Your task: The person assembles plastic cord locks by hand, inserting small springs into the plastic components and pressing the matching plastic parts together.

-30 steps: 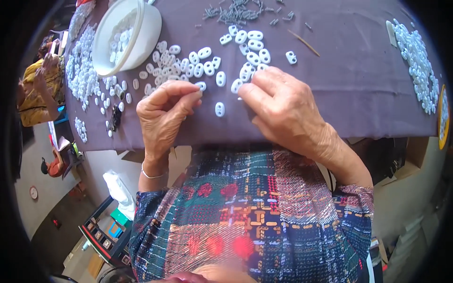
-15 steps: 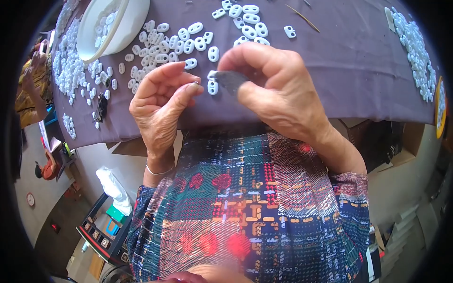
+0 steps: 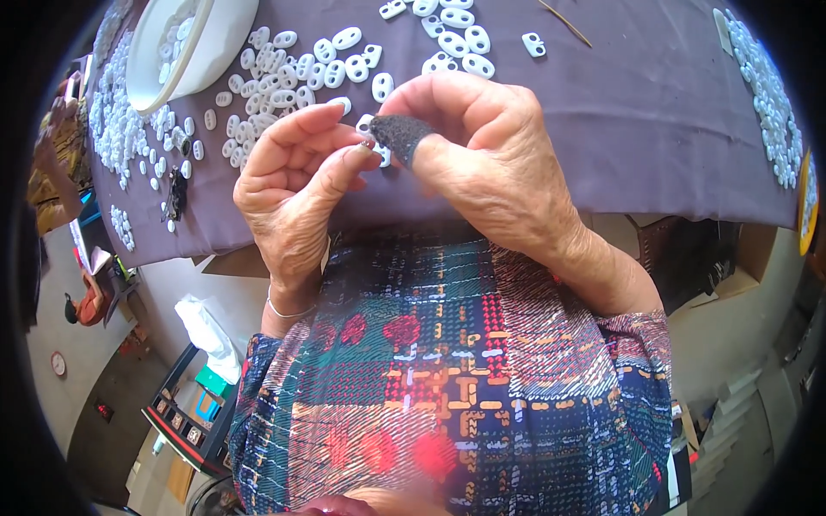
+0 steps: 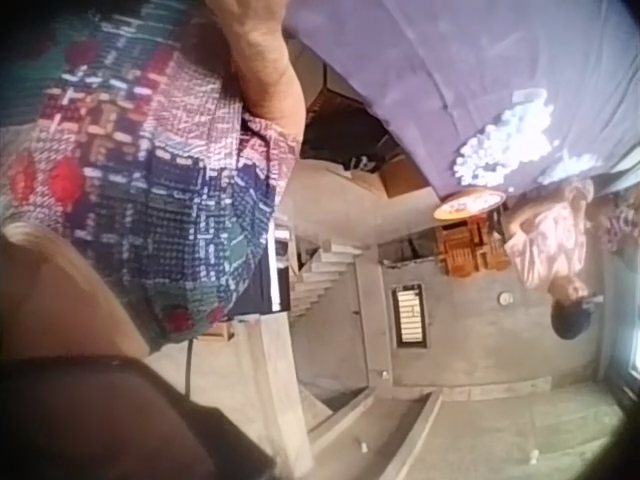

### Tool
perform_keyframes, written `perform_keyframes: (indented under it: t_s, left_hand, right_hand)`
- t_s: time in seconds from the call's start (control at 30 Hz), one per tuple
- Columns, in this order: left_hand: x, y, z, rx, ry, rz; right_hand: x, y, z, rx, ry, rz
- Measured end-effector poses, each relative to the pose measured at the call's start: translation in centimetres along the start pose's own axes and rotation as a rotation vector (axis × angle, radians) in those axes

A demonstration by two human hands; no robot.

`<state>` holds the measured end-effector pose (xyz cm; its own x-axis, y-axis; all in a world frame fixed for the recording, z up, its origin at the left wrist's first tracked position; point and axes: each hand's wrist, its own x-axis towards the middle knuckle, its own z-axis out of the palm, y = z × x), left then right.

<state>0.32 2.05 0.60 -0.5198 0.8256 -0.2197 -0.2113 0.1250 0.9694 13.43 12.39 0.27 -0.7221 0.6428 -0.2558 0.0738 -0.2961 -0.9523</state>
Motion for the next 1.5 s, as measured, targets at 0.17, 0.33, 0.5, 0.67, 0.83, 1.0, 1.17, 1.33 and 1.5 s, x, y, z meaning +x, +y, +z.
perform_keyframes:
  t_s: [0.17, 0.33, 0.5, 0.67, 0.83, 1.0, 1.17, 1.33, 1.5]
  left_hand:
    - [0.0, -0.2, 0.2, -0.043, 0.024, -0.037]
    - [-0.1, -0.3, 0.3, -0.069, 0.05, -0.089]
    - [-0.2, -0.5, 0.4, -0.069, 0.061, -0.093]
    - [-0.3, -1.1, 0.6, 0.016, 0.095, 0.039]
    - [-0.5, -0.6, 0.4, 0.003, 0.074, -0.035]
    - [-0.6, -0.7, 0.4, -0.015, 0.076, -0.036]
    - [-0.7, -1.3, 0.5, 0.092, 0.087, 0.092]
    - [-0.6, -1.3, 0.6, 0.25, 0.082, 0.165]
    - [-0.6, -1.3, 0.5, 0.129, 0.062, 0.081]
  right_hand:
    - [0.0, 0.3, 0.1, -0.017, 0.008, -0.026]
    - [0.0, 0.7, 0.1, -0.053, 0.002, -0.057]
    - [-0.2, 0.6, 0.0, -0.168, 0.005, -0.112]
    - [-0.2, 0.3, -0.1, -0.295, 0.0, -0.116]
    - [-0.2, 0.3, -0.1, -0.295, -0.025, -0.07]
    - [-0.2, 0.4, 0.0, -0.314, -0.022, -0.092]
    - [-0.1, 0.6, 0.0, -0.36, -0.014, -0.14]
    - [0.3, 0.8, -0.2, -0.481, -0.028, -0.286]
    - [0.2, 0.8, 0.1, -0.44, -0.026, -0.224]
